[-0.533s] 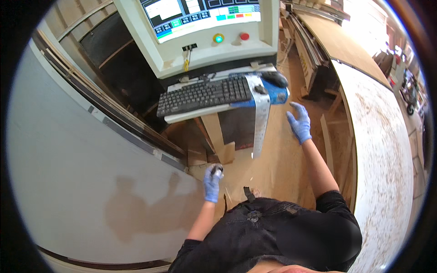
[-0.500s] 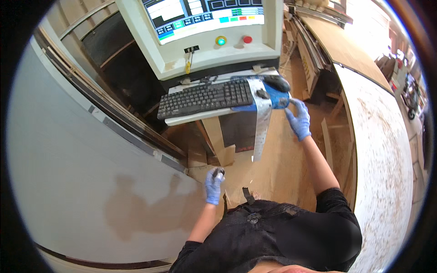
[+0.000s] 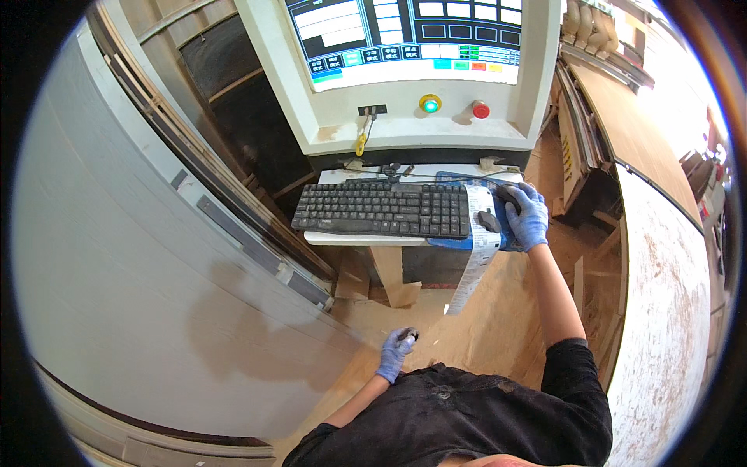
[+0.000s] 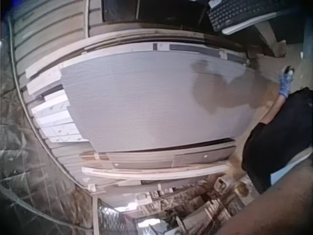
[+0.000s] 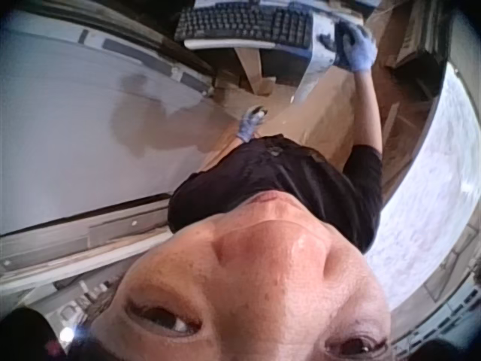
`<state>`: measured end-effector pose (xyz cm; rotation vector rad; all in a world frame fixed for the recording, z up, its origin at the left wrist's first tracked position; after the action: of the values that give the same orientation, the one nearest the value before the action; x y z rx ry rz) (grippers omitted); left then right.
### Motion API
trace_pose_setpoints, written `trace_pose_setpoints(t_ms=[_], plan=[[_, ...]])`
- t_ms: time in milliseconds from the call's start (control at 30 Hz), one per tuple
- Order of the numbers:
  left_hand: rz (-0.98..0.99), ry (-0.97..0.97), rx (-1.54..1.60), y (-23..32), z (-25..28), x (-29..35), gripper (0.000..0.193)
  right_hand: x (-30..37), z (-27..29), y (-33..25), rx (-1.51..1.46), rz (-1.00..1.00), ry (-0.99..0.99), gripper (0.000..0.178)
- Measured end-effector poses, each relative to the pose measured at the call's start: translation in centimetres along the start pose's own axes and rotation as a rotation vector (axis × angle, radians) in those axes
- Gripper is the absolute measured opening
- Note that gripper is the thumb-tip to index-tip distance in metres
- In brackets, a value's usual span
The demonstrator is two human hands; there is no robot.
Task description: The person walks through a woodworking shop, adjusts a tool on a CNC machine, and operates the control panel using a keyboard and mouse. They then place a large sheet of material onto the machine bed.
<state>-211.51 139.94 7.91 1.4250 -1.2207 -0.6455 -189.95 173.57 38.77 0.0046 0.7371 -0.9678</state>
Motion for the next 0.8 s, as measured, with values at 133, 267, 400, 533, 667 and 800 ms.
trace_pose_setpoints(t_ms=[133, 267, 400, 533, 667, 800], plan=[[0.009, -0.092, 0.019, 0.9, -2.6, -1.5, 0.036, 0.2, 0.0, 0.3, 0.03, 0.041, 0.032, 0.037], [0.002, -0.174, 0.002, 1.8, -4.0, -2.2, 0.031, 0.3, 0.0, -0.1, -0.011, 0.023, 0.027, 0.035], [0.05, -0.248, -0.029, 2.0, -5.0, -2.8, 0.031, 0.2, -0.3, 0.2, -0.018, 0.023, 0.027, 0.037], [0.018, -0.31, -0.077, 0.5, -5.1, -3.5, 0.037, 0.1, -0.3, -0.5, -0.022, 0.044, 0.034, 0.038], [0.029, -0.33, -0.081, 1.1, -5.7, -4.0, 0.038, 0.2, -0.3, 0.0, -0.002, 0.024, 0.01, 0.039], [0.001, -0.332, -0.101, 0.6, -5.5, -4.2, 0.037, 0.1, -1.0, 0.3, -0.005, 0.034, 0.012, 0.039]])
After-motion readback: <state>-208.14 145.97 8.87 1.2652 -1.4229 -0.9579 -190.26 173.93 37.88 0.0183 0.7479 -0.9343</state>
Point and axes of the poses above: each hand's wrist, its own x-axis away from the middle knuckle, its own z-axis out of the back of the hand, y = z × x, the point moved 8 cm from there along -x, towards the middle knuckle, and after that the axes turned 7 degrees about -y, right-handed, at the moved point
